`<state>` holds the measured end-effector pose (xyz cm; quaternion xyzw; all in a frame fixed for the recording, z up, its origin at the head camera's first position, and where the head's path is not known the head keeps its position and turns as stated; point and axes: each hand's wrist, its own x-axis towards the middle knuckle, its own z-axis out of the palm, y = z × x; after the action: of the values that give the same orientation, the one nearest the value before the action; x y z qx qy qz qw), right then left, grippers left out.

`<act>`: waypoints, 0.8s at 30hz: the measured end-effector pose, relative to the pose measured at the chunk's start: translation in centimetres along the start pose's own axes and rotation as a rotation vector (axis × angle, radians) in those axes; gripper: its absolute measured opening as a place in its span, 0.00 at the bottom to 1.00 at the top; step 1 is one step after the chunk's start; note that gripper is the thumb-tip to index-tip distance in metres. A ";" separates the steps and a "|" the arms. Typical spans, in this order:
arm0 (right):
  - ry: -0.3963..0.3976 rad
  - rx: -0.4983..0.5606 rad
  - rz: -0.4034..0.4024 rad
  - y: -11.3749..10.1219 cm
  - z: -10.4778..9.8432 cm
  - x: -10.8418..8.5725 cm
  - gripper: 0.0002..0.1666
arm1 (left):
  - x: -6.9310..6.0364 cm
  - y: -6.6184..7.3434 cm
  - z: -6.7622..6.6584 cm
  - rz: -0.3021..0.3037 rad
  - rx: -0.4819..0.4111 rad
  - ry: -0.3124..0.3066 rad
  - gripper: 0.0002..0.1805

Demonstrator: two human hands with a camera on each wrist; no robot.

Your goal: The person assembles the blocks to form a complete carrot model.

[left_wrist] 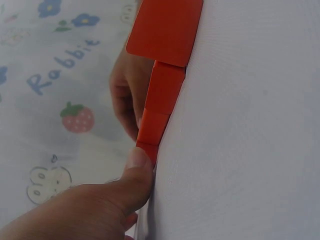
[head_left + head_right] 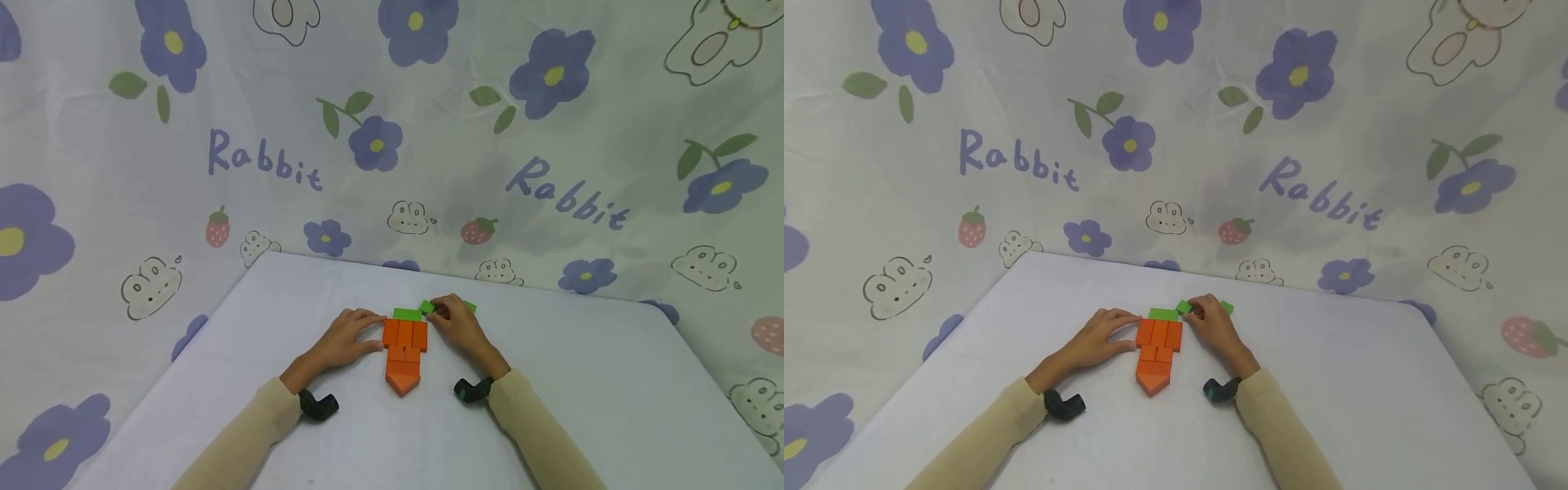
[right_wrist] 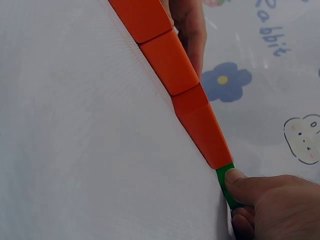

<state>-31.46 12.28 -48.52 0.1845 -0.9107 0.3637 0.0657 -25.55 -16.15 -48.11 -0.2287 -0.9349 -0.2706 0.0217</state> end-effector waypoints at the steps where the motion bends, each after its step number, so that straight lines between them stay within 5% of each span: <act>1: 0.001 -0.002 -0.003 0.0 0.0 0.0 0.21 | 0.0 0.0 0.0 0.001 -0.002 0.001 0.33; 24: 0.009 -0.008 -0.046 0.4 -0.1 -0.3 0.24 | 0.1 -0.1 0.2 -0.004 0.018 -0.002 0.34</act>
<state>-31.33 12.67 -48.78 0.2033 -0.9073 0.3595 0.0789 -25.65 -16.07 -48.36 -0.2270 -0.9378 -0.2619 0.0222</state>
